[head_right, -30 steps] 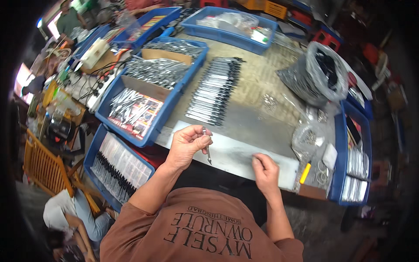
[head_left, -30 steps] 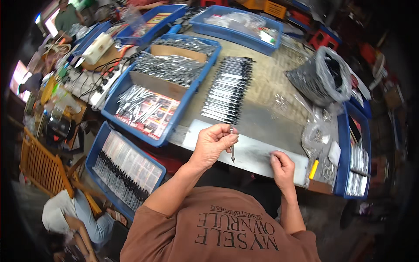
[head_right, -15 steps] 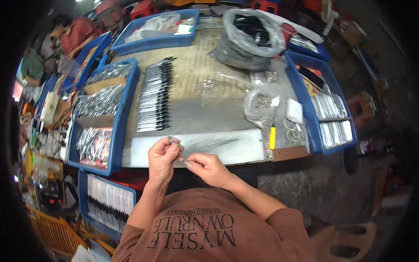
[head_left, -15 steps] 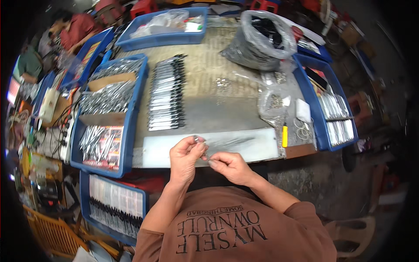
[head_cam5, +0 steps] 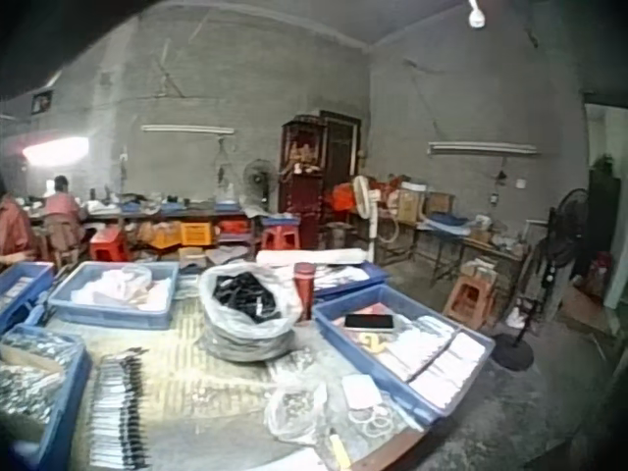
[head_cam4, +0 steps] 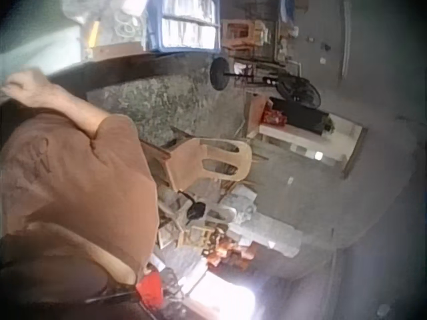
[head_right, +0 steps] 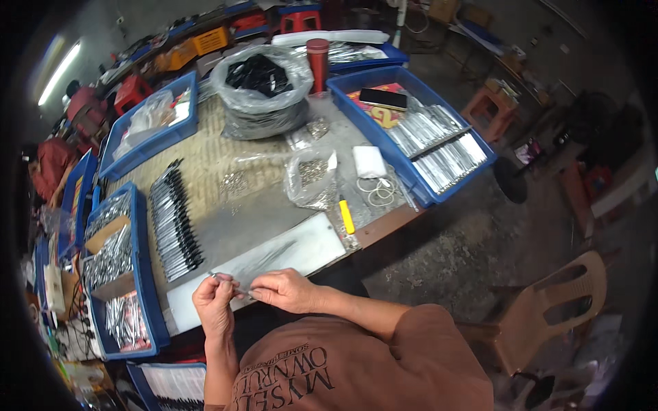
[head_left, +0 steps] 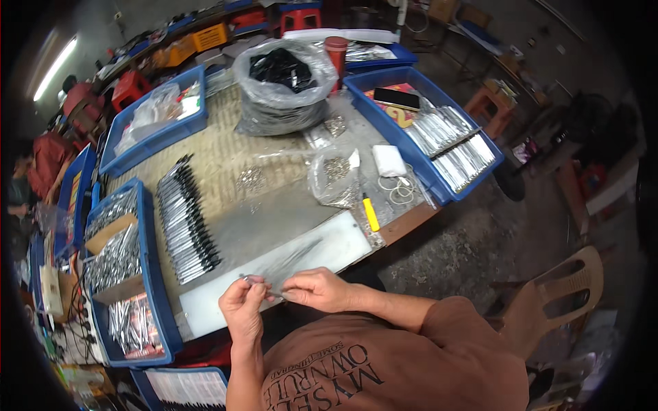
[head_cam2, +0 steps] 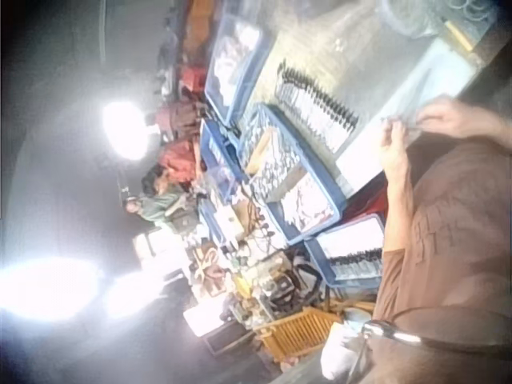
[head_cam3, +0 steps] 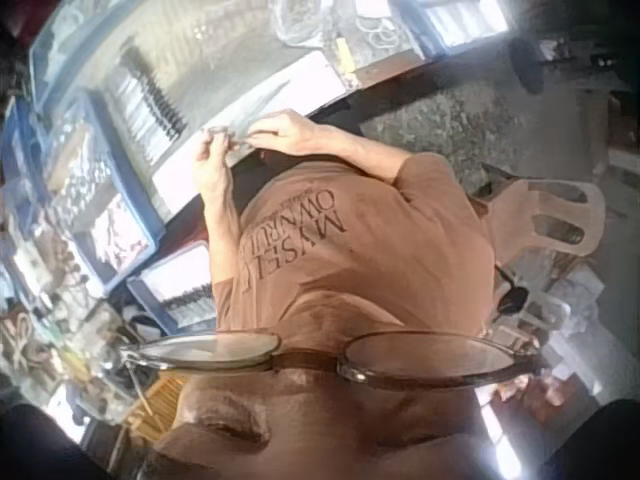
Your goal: The person assembles small components by inserting metal pins into black plastic caps by hand and arranges the assembled pieces into rows on the table.
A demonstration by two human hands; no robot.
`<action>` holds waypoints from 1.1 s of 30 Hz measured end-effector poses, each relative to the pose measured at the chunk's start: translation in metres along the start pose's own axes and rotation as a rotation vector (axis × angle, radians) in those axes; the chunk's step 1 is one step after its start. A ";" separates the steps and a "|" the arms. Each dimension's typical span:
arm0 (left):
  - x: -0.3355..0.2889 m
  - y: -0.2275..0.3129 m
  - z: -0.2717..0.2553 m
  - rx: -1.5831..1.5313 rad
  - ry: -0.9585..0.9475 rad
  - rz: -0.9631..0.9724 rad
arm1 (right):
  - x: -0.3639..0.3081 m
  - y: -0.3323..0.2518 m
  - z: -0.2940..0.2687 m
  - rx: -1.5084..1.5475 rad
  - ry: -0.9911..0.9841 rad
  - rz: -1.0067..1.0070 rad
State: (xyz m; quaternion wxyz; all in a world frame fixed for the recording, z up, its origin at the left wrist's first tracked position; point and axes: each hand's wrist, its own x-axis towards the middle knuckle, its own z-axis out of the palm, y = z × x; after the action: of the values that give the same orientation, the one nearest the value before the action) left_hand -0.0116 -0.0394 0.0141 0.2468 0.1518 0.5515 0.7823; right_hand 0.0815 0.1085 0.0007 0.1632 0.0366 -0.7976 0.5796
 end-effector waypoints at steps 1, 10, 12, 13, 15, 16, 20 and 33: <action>0.002 0.000 -0.002 -0.007 0.004 0.008 | -0.002 0.004 -0.012 -0.090 0.052 -0.033; 0.011 0.002 -0.026 0.067 0.070 0.075 | 0.009 0.013 -0.214 -0.573 0.744 0.160; 0.011 0.000 -0.030 0.050 0.071 0.088 | 0.015 0.008 -0.253 -0.758 0.768 0.246; 0.012 -0.001 -0.028 0.058 0.073 0.069 | 0.015 0.016 -0.274 -0.869 0.716 0.296; 0.014 -0.003 -0.024 0.061 0.072 0.048 | 0.017 0.035 -0.308 -0.976 0.663 0.345; 0.015 -0.004 -0.023 0.061 0.070 0.047 | 0.019 0.041 -0.320 -1.092 0.536 0.513; 0.016 -0.007 -0.016 0.094 0.068 0.013 | 0.031 0.049 -0.334 -1.273 0.241 0.949; 0.012 -0.005 -0.013 0.086 0.062 -0.031 | 0.040 0.047 -0.344 -1.200 0.042 1.039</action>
State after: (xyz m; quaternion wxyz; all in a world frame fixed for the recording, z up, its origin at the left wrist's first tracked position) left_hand -0.0270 -0.0422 0.0044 0.2349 0.1295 0.5943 0.7582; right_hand 0.1075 0.4513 0.0642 -0.1211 -0.4453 -0.8855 0.0534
